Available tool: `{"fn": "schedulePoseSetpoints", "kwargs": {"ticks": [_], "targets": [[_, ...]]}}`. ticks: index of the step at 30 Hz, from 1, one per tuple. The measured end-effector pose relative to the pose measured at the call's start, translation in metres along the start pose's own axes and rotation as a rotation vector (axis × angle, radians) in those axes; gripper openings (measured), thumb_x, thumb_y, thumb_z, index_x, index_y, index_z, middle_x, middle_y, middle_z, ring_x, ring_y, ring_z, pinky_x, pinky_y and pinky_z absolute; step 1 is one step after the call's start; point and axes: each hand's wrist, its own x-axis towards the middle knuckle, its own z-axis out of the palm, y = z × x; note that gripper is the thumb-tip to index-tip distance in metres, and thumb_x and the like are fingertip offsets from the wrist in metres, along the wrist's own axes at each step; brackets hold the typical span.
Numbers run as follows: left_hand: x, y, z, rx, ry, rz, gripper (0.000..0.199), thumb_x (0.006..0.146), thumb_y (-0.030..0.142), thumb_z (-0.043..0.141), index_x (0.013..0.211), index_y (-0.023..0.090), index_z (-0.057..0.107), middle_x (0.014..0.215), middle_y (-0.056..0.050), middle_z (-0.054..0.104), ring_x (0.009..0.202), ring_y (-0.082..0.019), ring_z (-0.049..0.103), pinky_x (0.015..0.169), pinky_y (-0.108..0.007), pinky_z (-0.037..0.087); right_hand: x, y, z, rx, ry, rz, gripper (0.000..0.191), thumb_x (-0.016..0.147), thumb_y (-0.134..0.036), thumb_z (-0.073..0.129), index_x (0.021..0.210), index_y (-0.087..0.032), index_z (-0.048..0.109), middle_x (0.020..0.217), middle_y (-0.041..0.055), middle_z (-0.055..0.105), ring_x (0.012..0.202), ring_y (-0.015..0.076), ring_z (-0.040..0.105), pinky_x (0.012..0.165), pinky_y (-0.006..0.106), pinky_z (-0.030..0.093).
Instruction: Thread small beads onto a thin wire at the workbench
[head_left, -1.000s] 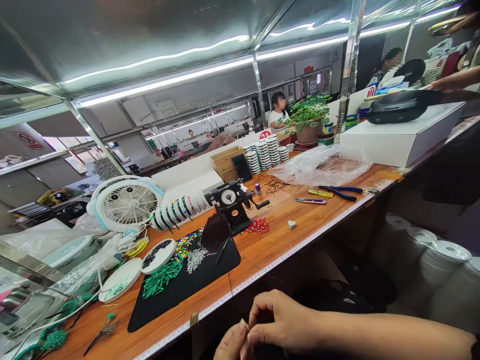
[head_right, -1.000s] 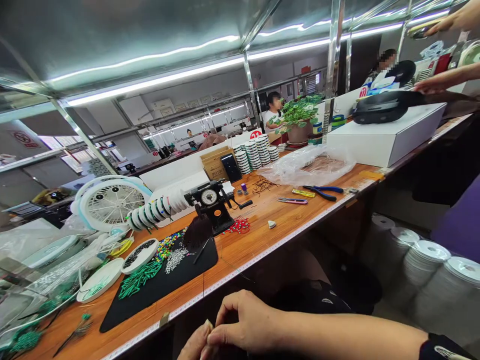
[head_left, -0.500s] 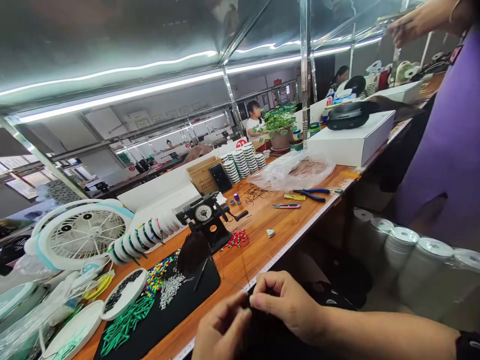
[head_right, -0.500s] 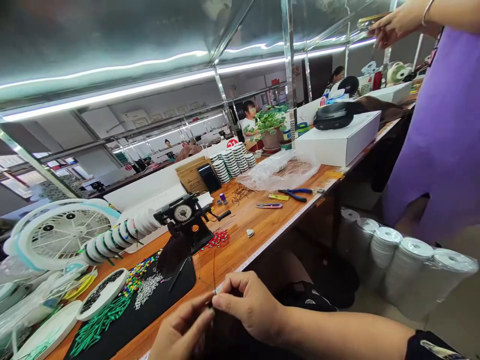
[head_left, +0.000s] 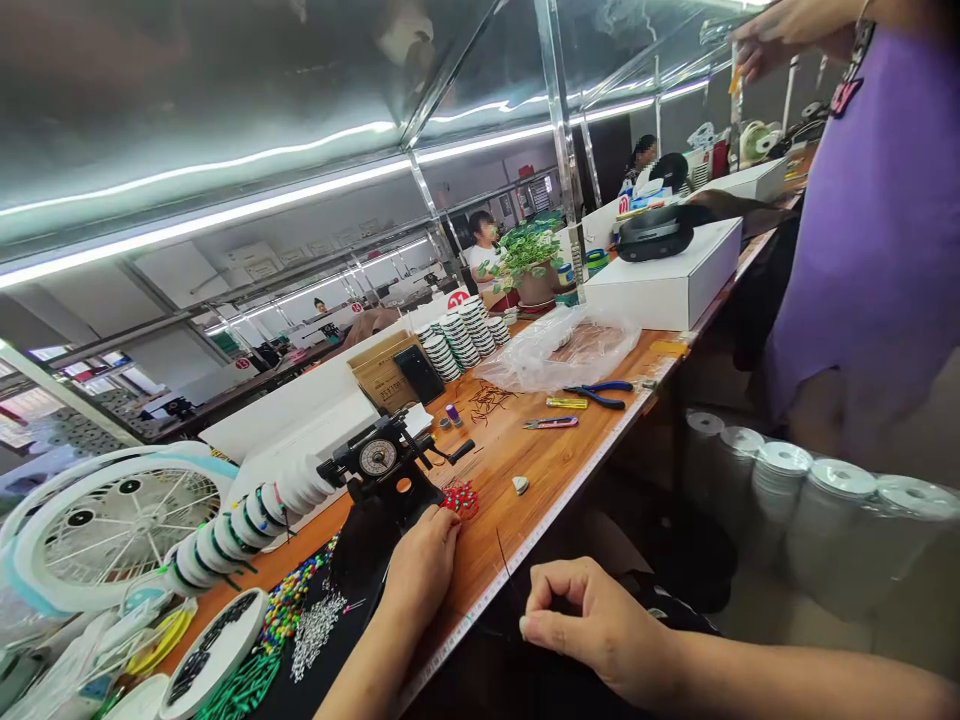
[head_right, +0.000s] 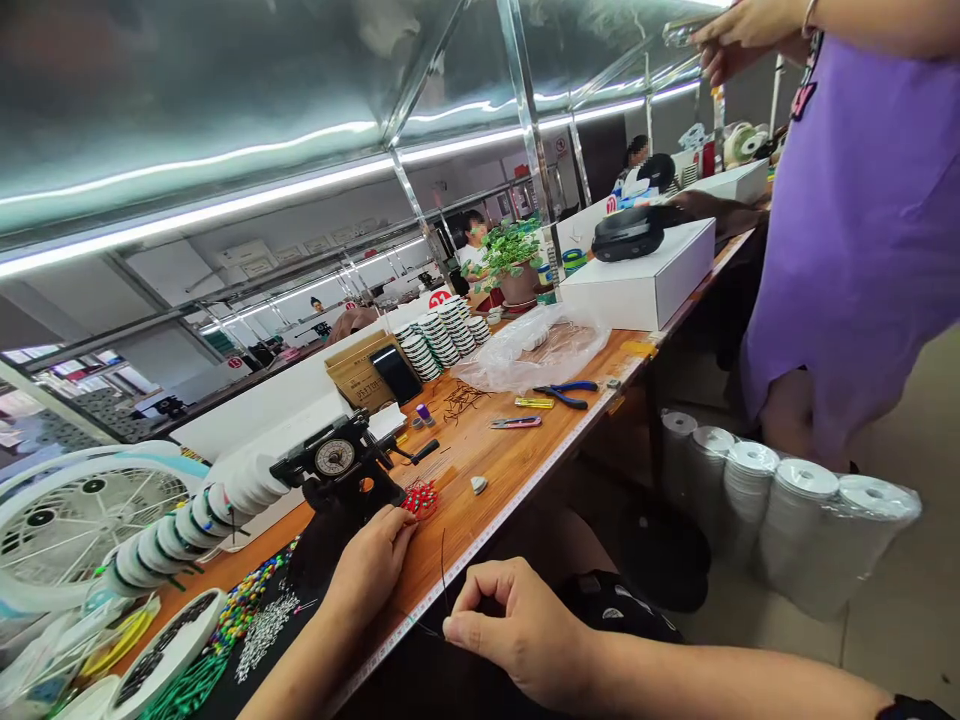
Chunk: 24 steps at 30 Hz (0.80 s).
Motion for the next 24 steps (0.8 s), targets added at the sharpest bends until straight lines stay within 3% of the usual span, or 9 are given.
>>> {"fn": "schedulePoseSetpoints", "kwargs": {"ticks": [7,16,24], "targets": [[-0.002,0.001,-0.004,-0.026,-0.004,-0.017,0.024,0.091,0.019,0.036,0.096,0.017,0.06,0.093,-0.007,0.062,0.088,-0.02,0.059,0.08,-0.031,0.042,0.0,0.003,0.006,0.022,-0.011,-0.004,0.018,0.075,-0.027,0.064,0.065,-0.013,0.057,0.06,-0.0018,0.05,0.062,0.01,0.041,0.061,0.023,0.033],[-0.005,-0.004,0.0,-0.132,0.026,-0.051,0.02,0.088,0.021,0.042,0.087,0.019,0.062,0.087,-0.005,0.062,0.084,-0.019,0.059,0.077,-0.028,0.041,-0.001,0.005,0.009,-0.08,-0.011,0.008,0.017,0.073,-0.028,0.065,0.065,-0.014,0.058,0.06,-0.0014,0.05,0.062,0.0108,0.042,0.06,0.024,0.034],[-0.015,0.006,-0.008,-0.345,0.122,-0.149,0.017,0.085,0.024,0.047,0.079,0.017,0.062,0.083,-0.006,0.061,0.079,-0.019,0.057,0.075,-0.031,0.042,0.006,0.005,0.012,0.038,-0.038,0.018,0.022,0.078,-0.032,0.063,0.069,-0.013,0.056,0.058,-0.0021,0.049,0.054,0.0081,0.038,0.054,0.022,0.031]]}}
